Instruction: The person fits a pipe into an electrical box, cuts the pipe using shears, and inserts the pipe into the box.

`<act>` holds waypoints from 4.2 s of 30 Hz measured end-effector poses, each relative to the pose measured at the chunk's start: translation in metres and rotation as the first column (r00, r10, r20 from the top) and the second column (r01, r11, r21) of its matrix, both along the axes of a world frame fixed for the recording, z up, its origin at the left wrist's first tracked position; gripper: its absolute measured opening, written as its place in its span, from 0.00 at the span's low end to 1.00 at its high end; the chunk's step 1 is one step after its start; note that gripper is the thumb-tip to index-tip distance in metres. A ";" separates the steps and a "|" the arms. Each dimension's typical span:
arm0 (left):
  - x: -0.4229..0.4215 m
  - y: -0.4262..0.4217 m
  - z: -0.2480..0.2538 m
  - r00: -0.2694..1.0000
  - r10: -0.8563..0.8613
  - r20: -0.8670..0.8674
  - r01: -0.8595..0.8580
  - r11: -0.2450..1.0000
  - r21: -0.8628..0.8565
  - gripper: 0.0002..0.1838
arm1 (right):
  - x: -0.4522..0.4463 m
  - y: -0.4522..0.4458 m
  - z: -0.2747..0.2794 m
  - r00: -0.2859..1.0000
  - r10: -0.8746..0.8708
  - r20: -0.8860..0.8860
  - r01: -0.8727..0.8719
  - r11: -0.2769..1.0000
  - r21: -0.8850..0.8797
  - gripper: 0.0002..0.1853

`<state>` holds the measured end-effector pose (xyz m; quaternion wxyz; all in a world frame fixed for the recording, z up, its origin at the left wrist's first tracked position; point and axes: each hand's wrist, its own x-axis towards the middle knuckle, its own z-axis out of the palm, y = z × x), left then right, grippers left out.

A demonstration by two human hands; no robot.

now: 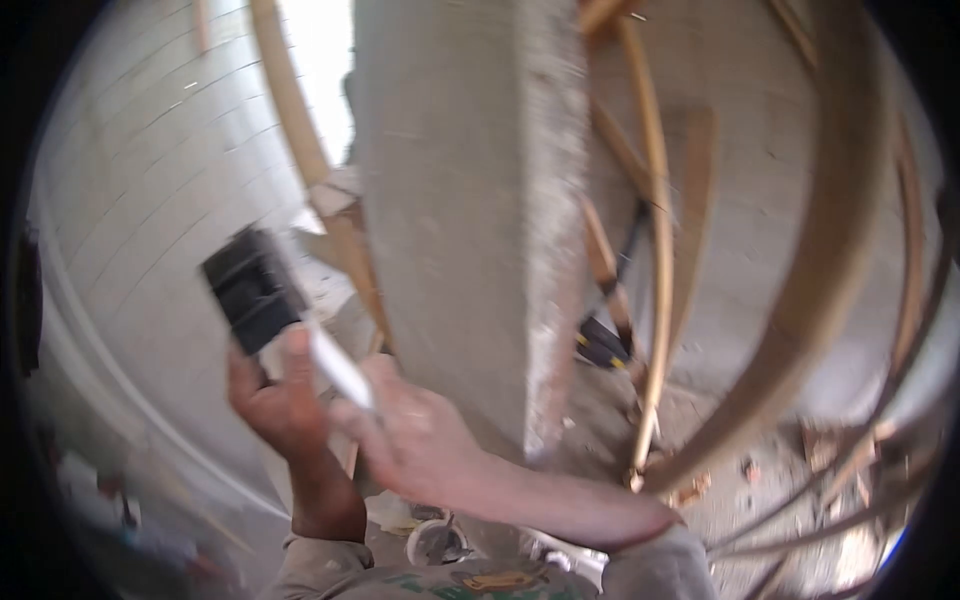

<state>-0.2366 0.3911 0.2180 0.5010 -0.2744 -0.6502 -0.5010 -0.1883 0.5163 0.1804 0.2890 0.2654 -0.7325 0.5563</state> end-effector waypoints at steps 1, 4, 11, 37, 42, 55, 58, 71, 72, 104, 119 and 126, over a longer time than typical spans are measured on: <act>-0.003 0.001 0.004 0.998 0.038 -0.040 -0.040 0.998 -0.046 0.19 | -0.001 0.006 0.004 0.999 0.034 0.018 -0.034 0.999 -0.007 0.15; -0.013 0.010 0.010 0.981 -0.015 -0.192 -0.008 0.993 -0.121 0.23 | -0.004 0.028 0.013 0.981 0.113 0.156 -0.105 0.993 -0.060 0.17; -0.012 0.023 0.017 0.900 -0.011 -0.437 0.044 0.997 0.064 0.28 | -0.010 0.051 0.016 0.734 0.565 0.377 -0.449 0.820 -0.355 0.25; -0.016 0.073 0.064 0.398 -0.913 -0.093 0.849 0.329 0.413 0.39 | -0.014 0.055 0.050 0.885 0.355 0.301 -0.300 0.930 -0.214 0.21; -0.037 0.057 0.063 0.269 -0.962 -0.056 0.938 0.248 0.242 0.41 | -0.015 0.050 0.048 0.876 0.372 0.307 -0.318 0.924 -0.211 0.21; -0.034 0.046 0.067 0.427 -0.904 -0.015 0.901 0.424 0.088 0.39 | -0.013 0.042 0.050 0.674 0.660 0.332 -0.532 0.746 -0.401 0.30; -0.032 0.047 0.063 0.441 -0.893 -0.087 0.889 0.422 0.176 0.39 | -0.011 0.037 0.052 0.657 0.673 0.339 -0.536 0.734 -0.417 0.30; -0.006 0.046 0.060 0.693 -0.720 -0.036 0.675 0.632 0.381 0.36 | -0.013 0.025 0.047 0.784 0.548 0.293 -0.475 0.832 -0.287 0.25; -0.009 0.041 0.060 0.659 -0.751 -0.031 0.714 0.613 0.337 0.36 | -0.011 0.025 0.049 0.747 0.594 0.300 -0.503 0.799 -0.329 0.23; -0.008 0.017 0.057 0.574 -0.817 0.060 0.779 0.567 0.270 0.37 | -0.014 0.013 0.046 0.768 0.561 0.309 -0.507 0.827 -0.242 0.27; -0.036 0.017 0.055 0.614 -0.789 0.036 0.780 0.613 0.128 0.39 | -0.020 0.015 0.042 0.734 0.573 0.364 -0.468 0.816 -0.340 0.25; -0.029 0.017 0.055 0.628 -0.775 0.067 0.755 0.628 0.188 0.42 | -0.022 0.013 0.043 0.758 0.555 0.342 -0.460 0.827 -0.323 0.26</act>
